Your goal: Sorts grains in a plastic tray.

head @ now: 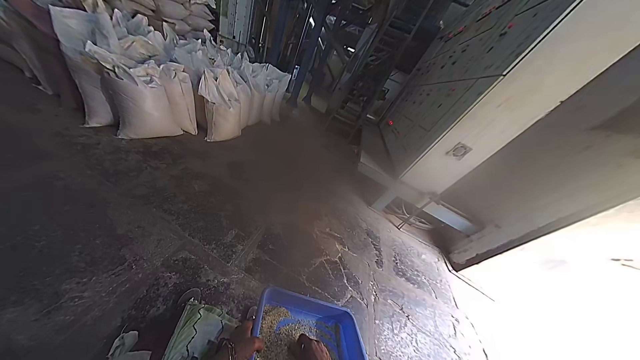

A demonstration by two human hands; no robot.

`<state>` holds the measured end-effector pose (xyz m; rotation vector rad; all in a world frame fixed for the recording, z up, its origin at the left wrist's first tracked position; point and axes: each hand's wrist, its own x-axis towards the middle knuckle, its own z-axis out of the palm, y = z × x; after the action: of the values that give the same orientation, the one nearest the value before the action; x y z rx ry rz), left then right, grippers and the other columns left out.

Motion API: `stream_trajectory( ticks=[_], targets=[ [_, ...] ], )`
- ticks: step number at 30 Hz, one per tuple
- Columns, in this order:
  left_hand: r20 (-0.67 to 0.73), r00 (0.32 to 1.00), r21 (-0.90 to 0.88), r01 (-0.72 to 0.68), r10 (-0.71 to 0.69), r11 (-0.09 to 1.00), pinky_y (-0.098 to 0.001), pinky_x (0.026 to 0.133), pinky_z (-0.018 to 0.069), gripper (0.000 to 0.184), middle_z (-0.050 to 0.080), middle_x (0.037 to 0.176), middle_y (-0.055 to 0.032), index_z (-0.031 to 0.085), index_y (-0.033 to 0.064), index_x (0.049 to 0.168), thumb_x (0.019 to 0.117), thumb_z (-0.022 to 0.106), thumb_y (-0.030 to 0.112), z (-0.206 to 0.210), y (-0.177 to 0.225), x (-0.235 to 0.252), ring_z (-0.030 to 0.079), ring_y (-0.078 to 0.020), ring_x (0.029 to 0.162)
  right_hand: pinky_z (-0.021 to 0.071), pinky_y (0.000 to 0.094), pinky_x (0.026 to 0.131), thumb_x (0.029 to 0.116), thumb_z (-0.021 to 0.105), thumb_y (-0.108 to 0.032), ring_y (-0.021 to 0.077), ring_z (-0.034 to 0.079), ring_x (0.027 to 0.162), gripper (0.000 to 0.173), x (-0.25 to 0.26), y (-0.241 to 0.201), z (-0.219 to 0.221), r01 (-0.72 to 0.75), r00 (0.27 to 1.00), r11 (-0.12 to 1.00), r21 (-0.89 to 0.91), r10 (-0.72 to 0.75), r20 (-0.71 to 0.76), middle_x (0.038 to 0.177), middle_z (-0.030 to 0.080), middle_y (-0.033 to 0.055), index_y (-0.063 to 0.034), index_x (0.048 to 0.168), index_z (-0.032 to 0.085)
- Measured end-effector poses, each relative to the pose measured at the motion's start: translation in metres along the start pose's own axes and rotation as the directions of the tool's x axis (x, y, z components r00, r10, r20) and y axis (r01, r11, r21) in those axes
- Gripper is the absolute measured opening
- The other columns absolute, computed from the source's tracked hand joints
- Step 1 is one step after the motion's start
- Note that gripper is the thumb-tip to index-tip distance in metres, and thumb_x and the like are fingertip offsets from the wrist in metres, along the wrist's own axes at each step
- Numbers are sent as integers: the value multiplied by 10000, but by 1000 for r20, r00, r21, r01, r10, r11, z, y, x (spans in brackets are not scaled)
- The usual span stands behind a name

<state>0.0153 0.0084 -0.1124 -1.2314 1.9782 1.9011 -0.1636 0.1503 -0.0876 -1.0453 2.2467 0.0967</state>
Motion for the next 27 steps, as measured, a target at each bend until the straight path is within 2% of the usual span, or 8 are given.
stream_trajectory(
  ticks=[4, 10, 14, 27],
  targets=[
    [5, 1000, -13, -9, 9, 1000, -542, 1010, 474, 512, 627, 1228, -296, 553, -93, 1329, 895, 725, 117, 0, -1, 0, 623, -388, 1151, 499, 599, 981, 1062, 507, -397, 390, 676, 1152, 425, 1, 1, 1, 5, 1000, 1000, -7, -5, 4, 1159, 729, 208, -53, 1237, 686],
    [15, 1000, 19, 21, -21, 1000, -544, 1027, 462, 522, 611, 1257, -305, 532, -93, 1348, 913, 722, 124, -1, 3, -2, 606, -399, 1185, 494, 602, 989, 1068, 502, -379, 399, 670, 1164, 418, -1, 0, -2, 13, 1000, 1000, -15, -13, 11, 1172, 723, 218, -42, 1232, 688],
    [8, 1000, 31, -5, 4, 1000, -547, 1015, 467, 492, 625, 1226, -301, 561, -93, 1308, 906, 724, 139, 0, -1, 2, 618, -398, 1158, 493, 600, 991, 1076, 480, -397, 398, 670, 1162, 438, 1, 1, 0, 17, 1000, 1000, -23, -17, 7, 1169, 724, 218, -40, 1216, 692],
    [16, 1000, 40, 2, -3, 999, -546, 998, 474, 458, 636, 1204, -287, 575, -83, 1287, 910, 721, 131, -1, 2, -2, 626, -388, 1138, 495, 608, 986, 1070, 488, -411, 399, 669, 1161, 448, 1, 3, 0, 21, 1000, 999, -36, -20, 13, 1172, 722, 217, -44, 1229, 688]
  ],
)
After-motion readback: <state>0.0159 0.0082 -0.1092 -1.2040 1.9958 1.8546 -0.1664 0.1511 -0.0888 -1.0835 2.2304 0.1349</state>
